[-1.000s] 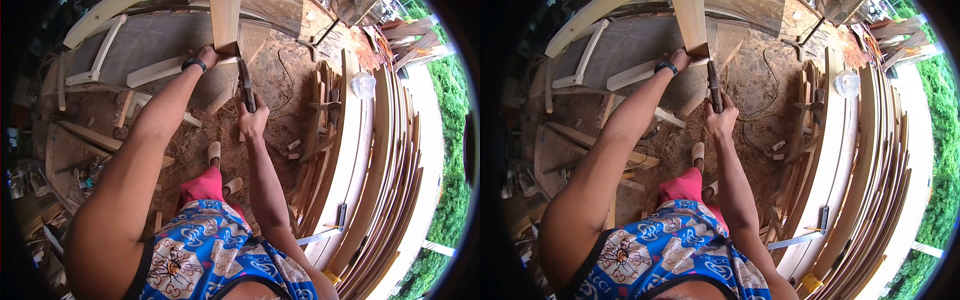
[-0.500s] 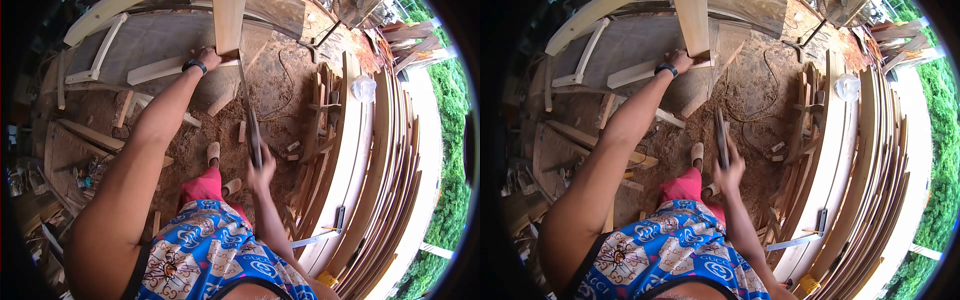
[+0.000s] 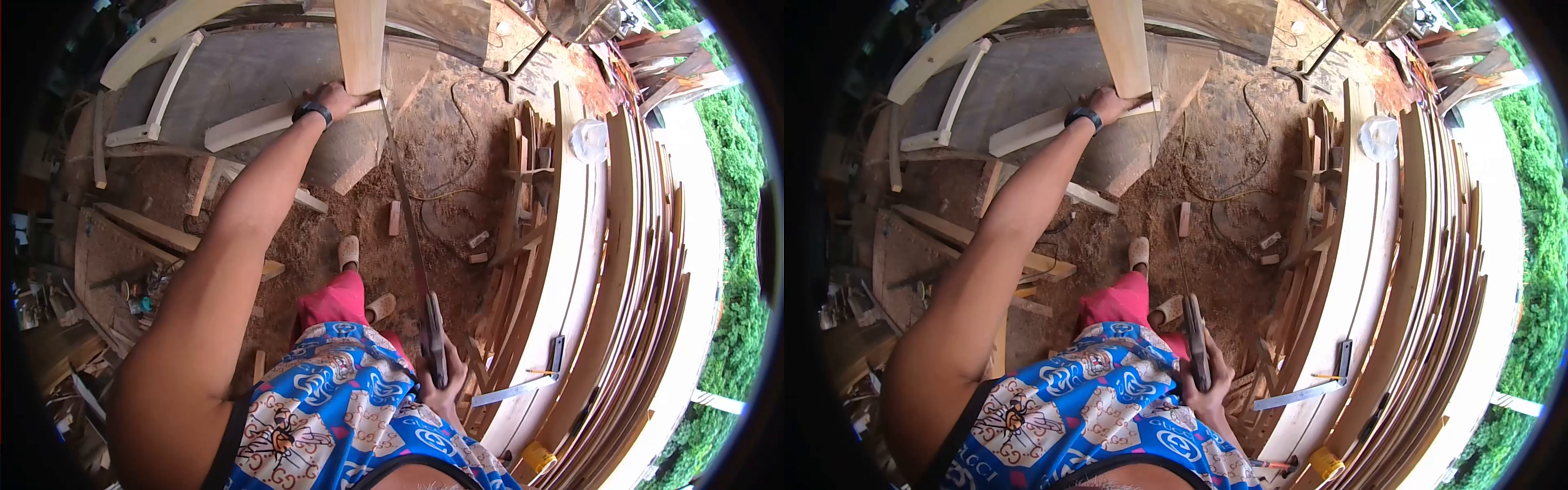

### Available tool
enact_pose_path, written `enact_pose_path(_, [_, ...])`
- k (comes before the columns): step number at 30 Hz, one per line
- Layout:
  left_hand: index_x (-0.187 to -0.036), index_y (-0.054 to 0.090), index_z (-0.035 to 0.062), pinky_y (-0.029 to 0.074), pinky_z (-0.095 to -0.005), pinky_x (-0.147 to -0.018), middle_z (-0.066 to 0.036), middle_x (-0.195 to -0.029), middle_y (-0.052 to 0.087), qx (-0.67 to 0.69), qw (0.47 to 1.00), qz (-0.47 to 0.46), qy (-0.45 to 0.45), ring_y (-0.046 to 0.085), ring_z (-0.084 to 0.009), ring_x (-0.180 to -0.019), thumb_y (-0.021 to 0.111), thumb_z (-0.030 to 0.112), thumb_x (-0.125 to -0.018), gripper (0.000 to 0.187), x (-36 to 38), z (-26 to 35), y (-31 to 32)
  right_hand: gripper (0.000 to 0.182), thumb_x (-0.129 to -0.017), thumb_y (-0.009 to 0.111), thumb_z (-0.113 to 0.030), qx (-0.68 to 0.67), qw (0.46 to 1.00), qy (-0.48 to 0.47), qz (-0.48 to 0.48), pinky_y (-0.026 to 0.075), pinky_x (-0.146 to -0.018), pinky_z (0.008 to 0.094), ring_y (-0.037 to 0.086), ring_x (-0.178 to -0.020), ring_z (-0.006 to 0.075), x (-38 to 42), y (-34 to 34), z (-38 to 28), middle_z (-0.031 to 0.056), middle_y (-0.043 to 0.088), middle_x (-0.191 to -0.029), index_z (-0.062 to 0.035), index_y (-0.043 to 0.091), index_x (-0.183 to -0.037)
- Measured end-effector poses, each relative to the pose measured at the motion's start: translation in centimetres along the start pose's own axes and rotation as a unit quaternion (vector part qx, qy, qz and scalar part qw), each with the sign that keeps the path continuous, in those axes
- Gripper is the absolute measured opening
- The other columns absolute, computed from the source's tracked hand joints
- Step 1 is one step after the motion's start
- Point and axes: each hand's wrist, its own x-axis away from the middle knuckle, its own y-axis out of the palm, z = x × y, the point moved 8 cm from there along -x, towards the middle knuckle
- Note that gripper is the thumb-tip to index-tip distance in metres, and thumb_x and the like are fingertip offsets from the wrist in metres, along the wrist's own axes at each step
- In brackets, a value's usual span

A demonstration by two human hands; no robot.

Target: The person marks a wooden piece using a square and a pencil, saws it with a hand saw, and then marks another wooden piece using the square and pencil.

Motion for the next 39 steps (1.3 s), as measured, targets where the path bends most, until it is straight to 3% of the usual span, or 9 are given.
enact_pose_path(7, [-0.135, 0.068, 0.0172, 0.029, -0.0692, -0.116, -0.019, -0.142, 0.063, 0.025, 1.0, 0.007, 0.017, 0.055, -0.0395, -0.136, 0.069, 0.072, -0.082, 0.076, 0.3, -0.3, 0.4, 0.051, -0.086, 0.073, -0.016, 0.042, 0.998, -0.044, 0.018, 0.055, -0.074, 0.0365, 0.067, -0.074, 0.0194, -24.6, 12.6, -1.4, 0.0133, 0.073, -0.086, -0.0012, 0.064, -0.134])
enact_pose_path(9, [-0.129, 0.069, 0.0053, 0.044, -0.0518, -0.111, -0.021, -0.134, 0.068, 0.096, 0.991, -0.017, 0.088, 0.062, -0.0384, -0.128, 0.078, 0.052, -0.085, 0.064, 0.2, 0.7, -0.3, 0.058, -0.085, 0.073, -0.014, 0.073, 0.994, -0.075, 0.016, 0.056, -0.072, 0.0379, 0.066, -0.07, 0.0214, -27.0, 13.7, -2.6, 0.0145, 0.072, -0.081, -0.0003, 0.061, -0.14])
enact_pose_path(12, [-0.121, 0.071, -0.0006, 0.055, -0.0368, -0.096, -0.018, -0.123, 0.074, 0.276, 0.951, 0.035, 0.133, 0.071, -0.0292, -0.113, 0.085, 0.037, -0.085, 0.054, -2.4, -0.5, 0.0, 0.062, -0.081, 0.076, -0.014, 0.03, 0.992, -0.12, 0.036, 0.057, -0.077, 0.0363, 0.069, -0.078, 0.019, -27.4, 13.0, -4.9, 0.0144, 0.074, -0.088, 0.0025, 0.062, -0.139])
enact_pose_path(14, [-0.118, 0.072, -0.0005, 0.057, -0.0351, -0.091, -0.012, -0.116, 0.077, 0.561, 0.8, 0.061, 0.204, 0.074, -0.0212, -0.102, 0.089, 0.032, -0.081, 0.052, 2.1, 5.1, -7.9, 0.065, -0.077, 0.079, -0.014, -0.019, 0.998, -0.059, -0.033, 0.056, -0.083, 0.0358, 0.07, -0.083, 0.0203, -27.3, 13.2, -4.6, 0.0157, 0.076, -0.095, 0.0056, 0.062, -0.137])
enact_pose_path(16, [-0.107, 0.067, -0.0051, 0.061, -0.0414, -0.085, -0.023, -0.11, 0.074, 0.517, 0.791, 0.24, 0.223, 0.074, -0.0317, -0.106, 0.085, 0.062, -0.076, 0.076, 1.1, 5.9, -13.9, 0.066, -0.077, 0.08, -0.014, -0.037, 0.995, -0.09, -0.036, 0.056, -0.083, 0.0344, 0.069, -0.083, 0.0195, -27.5, 13.1, -4.9, 0.0141, 0.075, -0.094, 0.0057, 0.062, -0.137])
enact_pose_path(19, [-0.11, 0.075, -0.0002, 0.057, -0.0315, -0.087, -0.011, -0.109, 0.078, 0.487, 0.755, 0.349, 0.265, 0.073, -0.0205, -0.091, 0.092, 0.036, -0.078, 0.051, 2.0, 9.3, -20.0, 0.068, -0.079, 0.081, -0.015, -0.096, 0.986, -0.11, -0.075, 0.056, -0.082, 0.033, 0.07, -0.083, 0.019, -28.5, 13.8, -5.0, 0.0129, 0.075, -0.094, 0.007, 0.059, -0.139])
enact_pose_path(26, [-0.11, 0.075, -0.002, 0.056, -0.0341, -0.087, -0.012, -0.107, 0.079, 0.528, 0.714, 0.389, 0.243, 0.074, -0.0226, -0.097, 0.086, 0.018, -0.082, 0.036, -1.1, 9.1, -21.3, 0.067, -0.086, 0.079, -0.02, -0.02, 0.991, -0.128, -0.016, 0.057, -0.067, 0.0347, 0.069, -0.069, 0.0166, -20.1, 10.5, -1.0, 0.0154, 0.075, -0.088, 0.0001, 0.055, -0.145])
enact_pose_path(32, [-0.108, 0.078, 0.0005, 0.056, -0.0349, -0.089, -0.012, -0.105, 0.08, 0.487, 0.77, 0.386, 0.143, 0.075, -0.022, -0.098, 0.088, 0.034, -0.079, 0.045, -3.3, 8.2, -21.5, 0.064, -0.075, 0.07, -0.007, 0.005, 0.999, 0.003, -0.034, 0.052, -0.074, 0.0271, 0.065, -0.076, 0.0111, -1.3, -0.2, -0.2, 0.0066, 0.073, -0.093, 0.0028, 0.061, -0.137])
enact_pose_path(39, [-0.107, 0.079, 0.0011, 0.056, -0.0349, -0.089, -0.012, -0.104, 0.08, 0.521, 0.758, 0.373, 0.123, 0.075, -0.0231, -0.099, 0.088, 0.037, -0.079, 0.046, -3.8, 8.2, -21.5, 0.047, -0.084, 0.067, -0.013, -0.011, 0.998, 0.051, -0.029, 0.053, -0.079, 0.0315, 0.066, -0.084, 0.0137, -13.5, 5.5, -2.0, 0.0093, 0.074, -0.097, -0.0039, 0.067, -0.131])
